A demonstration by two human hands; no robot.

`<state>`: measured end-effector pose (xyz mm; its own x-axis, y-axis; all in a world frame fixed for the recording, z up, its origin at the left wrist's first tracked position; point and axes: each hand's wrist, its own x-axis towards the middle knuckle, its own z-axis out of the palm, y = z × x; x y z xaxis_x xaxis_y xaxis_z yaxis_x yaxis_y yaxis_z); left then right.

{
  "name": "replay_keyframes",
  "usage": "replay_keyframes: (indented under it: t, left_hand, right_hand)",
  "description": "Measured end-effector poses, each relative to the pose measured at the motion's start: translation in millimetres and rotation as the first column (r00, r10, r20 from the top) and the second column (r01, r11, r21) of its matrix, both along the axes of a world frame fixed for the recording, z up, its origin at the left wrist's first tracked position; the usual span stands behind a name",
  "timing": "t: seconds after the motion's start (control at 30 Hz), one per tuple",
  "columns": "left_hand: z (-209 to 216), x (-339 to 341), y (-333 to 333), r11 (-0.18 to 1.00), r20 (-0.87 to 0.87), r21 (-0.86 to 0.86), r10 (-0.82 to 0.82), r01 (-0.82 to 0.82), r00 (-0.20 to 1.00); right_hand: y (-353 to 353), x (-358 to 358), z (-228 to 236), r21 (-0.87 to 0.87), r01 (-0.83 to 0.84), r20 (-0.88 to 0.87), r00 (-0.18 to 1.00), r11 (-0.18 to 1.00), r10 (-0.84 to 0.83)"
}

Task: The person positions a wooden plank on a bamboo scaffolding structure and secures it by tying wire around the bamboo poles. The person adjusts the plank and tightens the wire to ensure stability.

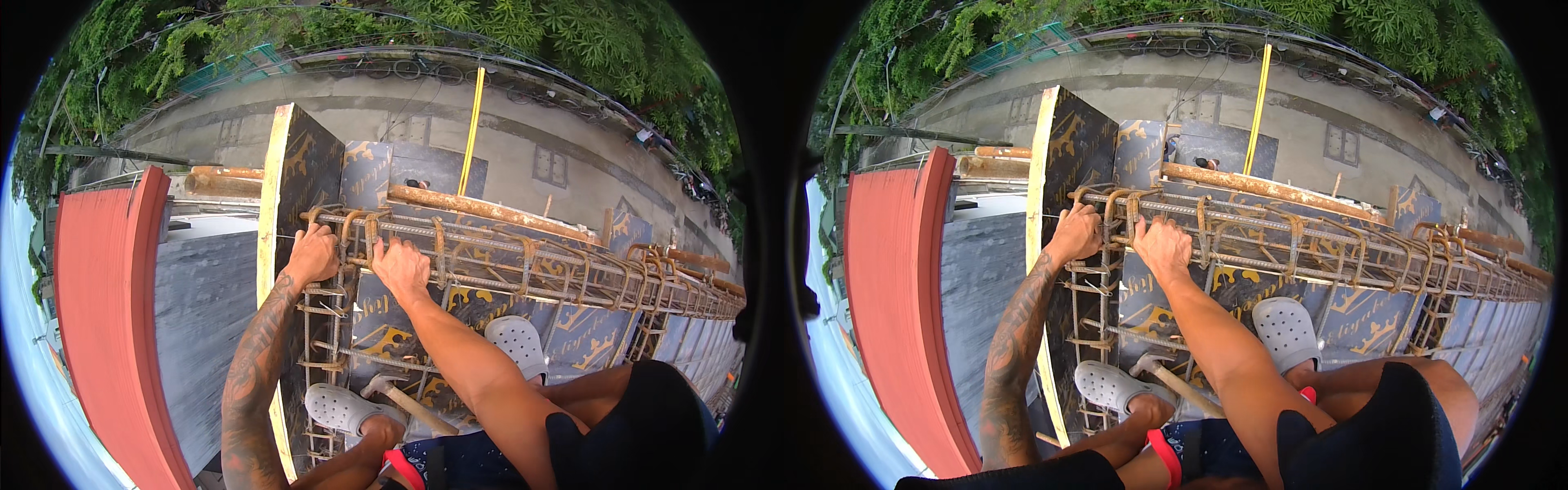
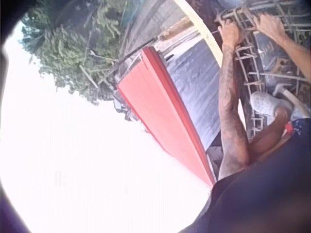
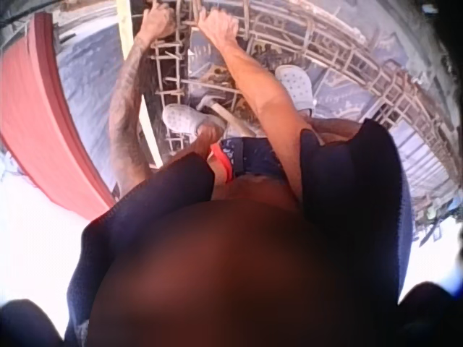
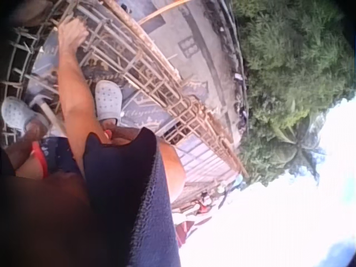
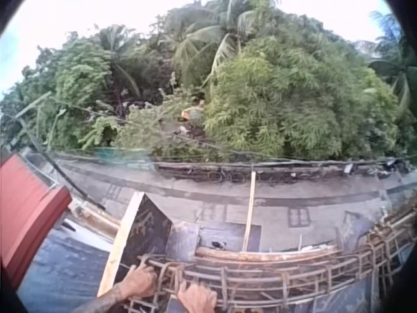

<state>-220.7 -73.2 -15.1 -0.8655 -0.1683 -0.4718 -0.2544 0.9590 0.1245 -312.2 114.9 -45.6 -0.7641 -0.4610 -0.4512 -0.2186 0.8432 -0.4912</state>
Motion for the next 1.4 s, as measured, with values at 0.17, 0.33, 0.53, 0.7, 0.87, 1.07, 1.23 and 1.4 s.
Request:
replay_keyframes:
  t: [0.17, 0.33, 0.53, 0.7, 0.87, 1.07, 1.23, 1.4]
  left_hand:
    - [7.7, -9.0, -0.4, 0.998, 0.07, 0.045, 0.044, -0.048, 0.997]
    - [11.5, -18.2, -0.3, 0.997, 0.218, 0.051, 0.045, -0.058, 0.975]
    - [14.1, -12.9, 0.9, 0.998, 0.084, 0.049, -0.029, 0.025, 0.996]
    - [39.2, 22.4, 22.2, 0.983, -0.377, -0.154, 0.038, -0.103, 0.926]
    - [38.5, 35.1, 33.7, 0.98, -0.34, -0.048, 0.167, -0.194, 0.926]
    - [43.2, 19.3, 34.8, 0.983, -0.354, -0.099, 0.114, -0.158, 0.928]
    - [50.2, -4.5, 9.6, 0.995, -0.354, -0.085, 0.012, -0.045, 0.935]
    - [36.4, -34.1, -13.1, 0.942, -0.137, 0.007, 0.334, -0.336, 0.933]
  right_hand:
    - [2.3, 2.7, -2.7, -0.006, -0.022, -0.061, 0.998, 1.0, 0.022]
    - [3.8, 2.8, -2.6, -0.03, -0.026, -0.068, 0.997, 0.999, 0.024]
    - [2.9, 2.7, -2.3, -0.034, -0.023, -0.052, 0.998, 0.999, 0.021]
    - [2.1, 4.6, -6.9, -0.035, -0.033, -0.137, 0.99, 0.999, 0.028]
    - [2.9, 5.9, -11.3, -0.061, -0.03, -0.144, 0.989, 0.998, 0.021]
    - [3.3, 4.8, -6.6, -0.064, -0.038, -0.141, 0.99, 0.997, 0.028]
    - [3.2, 4.2, -8.8, -0.059, -0.026, -0.092, 0.996, 0.998, 0.02]
    - [3.0, 6.5, -12.5, -0.062, -0.049, -0.159, 0.987, 0.997, 0.038]
